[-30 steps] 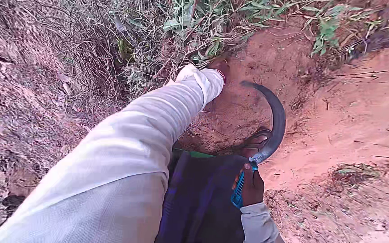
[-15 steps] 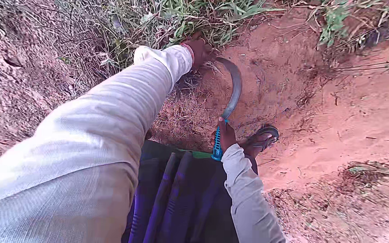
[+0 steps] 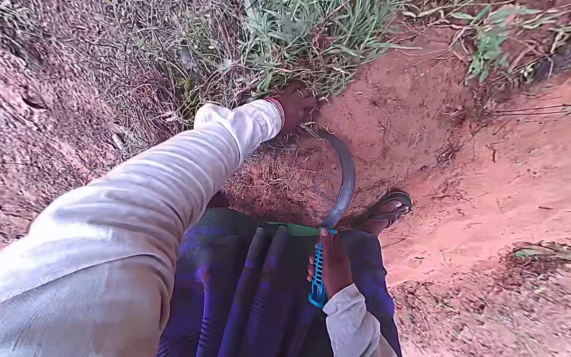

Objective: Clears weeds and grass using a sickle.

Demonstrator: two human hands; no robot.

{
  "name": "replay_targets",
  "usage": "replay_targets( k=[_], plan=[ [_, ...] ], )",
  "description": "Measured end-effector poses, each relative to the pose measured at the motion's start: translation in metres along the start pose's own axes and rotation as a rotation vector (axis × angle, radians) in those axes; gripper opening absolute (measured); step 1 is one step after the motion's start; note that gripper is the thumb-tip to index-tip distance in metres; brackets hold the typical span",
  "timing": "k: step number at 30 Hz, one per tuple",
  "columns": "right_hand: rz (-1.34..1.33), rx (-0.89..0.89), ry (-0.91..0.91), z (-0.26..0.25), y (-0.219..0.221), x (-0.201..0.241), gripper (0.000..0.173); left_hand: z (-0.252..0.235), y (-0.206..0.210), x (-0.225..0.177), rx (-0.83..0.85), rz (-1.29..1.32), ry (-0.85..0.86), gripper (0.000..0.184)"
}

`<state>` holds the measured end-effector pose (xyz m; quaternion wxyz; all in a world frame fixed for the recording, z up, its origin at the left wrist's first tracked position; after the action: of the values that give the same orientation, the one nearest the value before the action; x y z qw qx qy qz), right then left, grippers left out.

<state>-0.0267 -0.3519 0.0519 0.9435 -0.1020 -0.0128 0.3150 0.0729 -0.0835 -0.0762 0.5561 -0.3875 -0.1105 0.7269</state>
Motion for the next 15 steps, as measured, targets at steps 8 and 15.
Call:
replay_targets(
  k=[8, 15],
  plan=[
    [0.342, -0.045, -0.121, -0.068, 0.013, 0.028, 0.046, -0.008, -0.014, 0.014, -0.022, 0.149, -0.081, 0.032],
    [0.197, -0.04, -0.048, 0.017, -0.026, -0.003, 0.037, 0.002, -0.005, -0.01, 0.058, 0.121, -0.005, 0.031]
  ],
)
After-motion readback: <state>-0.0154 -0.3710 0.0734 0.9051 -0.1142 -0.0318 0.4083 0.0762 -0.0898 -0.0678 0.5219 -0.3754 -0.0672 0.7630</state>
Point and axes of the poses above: each hand's wrist, its own z-axis away from the middle knuckle, its own y-axis out of the palm, x = y × z, the point moved 6 cm from there along -z, towards the middle knuckle, and after that the axes turned 9 degrees about -x, right-handed, at the moved point
